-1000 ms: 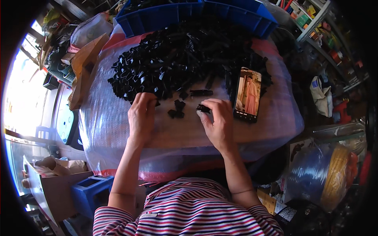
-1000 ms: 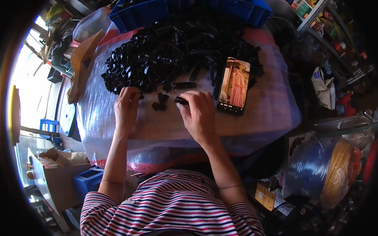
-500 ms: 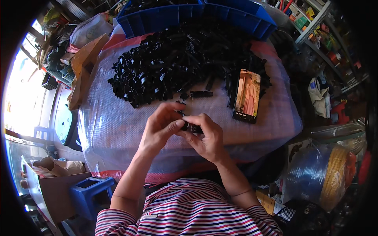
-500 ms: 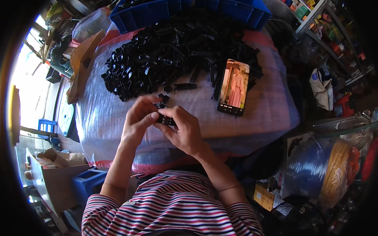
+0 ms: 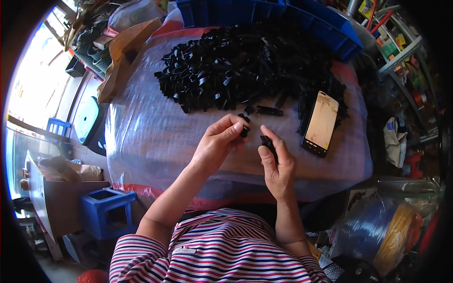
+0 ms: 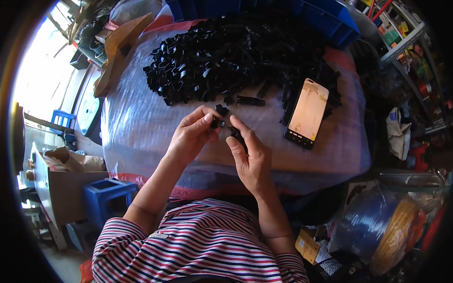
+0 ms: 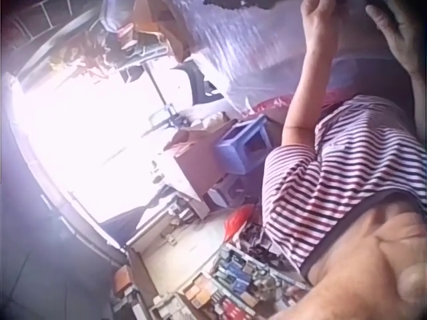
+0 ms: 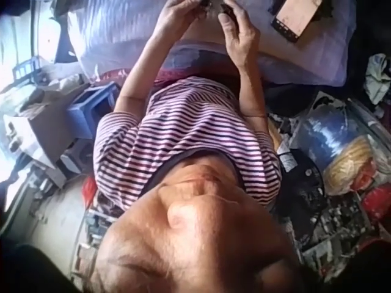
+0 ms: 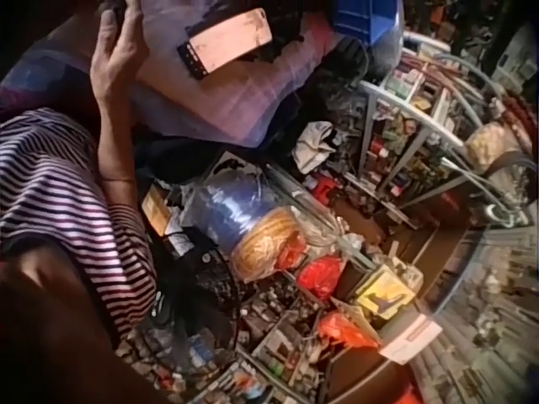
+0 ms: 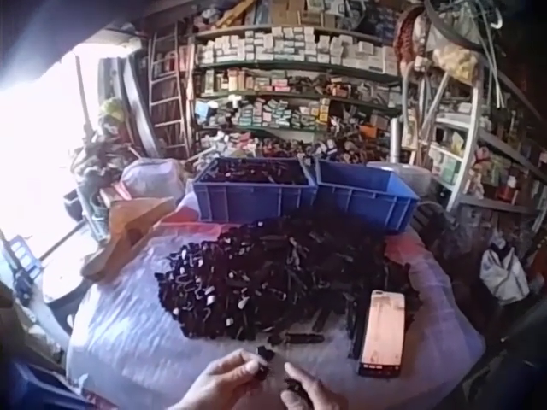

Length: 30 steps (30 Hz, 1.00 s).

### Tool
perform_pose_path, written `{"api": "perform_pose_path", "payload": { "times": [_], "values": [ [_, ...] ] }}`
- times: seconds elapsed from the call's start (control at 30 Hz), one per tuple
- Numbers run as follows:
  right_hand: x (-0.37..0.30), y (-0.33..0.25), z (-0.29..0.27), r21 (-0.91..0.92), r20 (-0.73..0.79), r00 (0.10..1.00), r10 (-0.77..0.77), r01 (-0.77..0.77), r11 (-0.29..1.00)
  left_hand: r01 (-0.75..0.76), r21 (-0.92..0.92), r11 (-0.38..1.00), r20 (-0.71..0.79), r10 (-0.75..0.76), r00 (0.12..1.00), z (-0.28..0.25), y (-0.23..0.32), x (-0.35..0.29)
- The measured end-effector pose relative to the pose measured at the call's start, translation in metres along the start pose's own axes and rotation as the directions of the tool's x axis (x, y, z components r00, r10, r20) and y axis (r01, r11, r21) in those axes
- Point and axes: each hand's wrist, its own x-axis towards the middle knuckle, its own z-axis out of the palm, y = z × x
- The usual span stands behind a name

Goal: The recorder is assembling small black plastic components by hand at a workbench.

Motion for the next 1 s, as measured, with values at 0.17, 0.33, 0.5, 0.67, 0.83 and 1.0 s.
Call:
{"api": "perform_pose_path", "payload": {
  "times": [0.17,0.33,0.5,0.67,0.83,1.0],
  "values": [
    [-0.003,-0.003,-0.001,0.075,0.028,0.992,0.125,-0.127,0.989,-0.008,0.11,0.994,0.023,0.006,1.0,0.0,0.002,-0.005],
    [-0.002,-0.009,-0.004,0.01,0.064,0.994,0.083,-0.084,0.996,-0.015,0.155,0.988,0.018,0.012,1.0,0.002,0.004,-0.007],
    [-0.002,-0.009,-0.001,-0.023,0.084,0.993,0.088,-0.087,0.996,-0.145,0.269,0.952,0.03,0.143,0.989,0.005,0.001,-0.009],
    [-0.002,-0.01,0.004,-0.063,0.063,0.995,0.078,-0.074,0.995,-0.26,0.547,0.796,-0.017,0.321,0.947,0.016,0.003,-0.018],
    [0.005,-0.015,0.023,0.022,0.062,0.995,0.081,-0.083,0.996,-0.357,0.713,0.604,-0.029,0.534,0.845,0.023,0.001,-0.028],
    [0.029,-0.012,0.024,-0.155,0.188,0.973,0.131,-0.102,0.983,-0.312,0.227,0.923,-0.065,0.334,0.94,0.001,0.001,-0.018]
  ]
}}
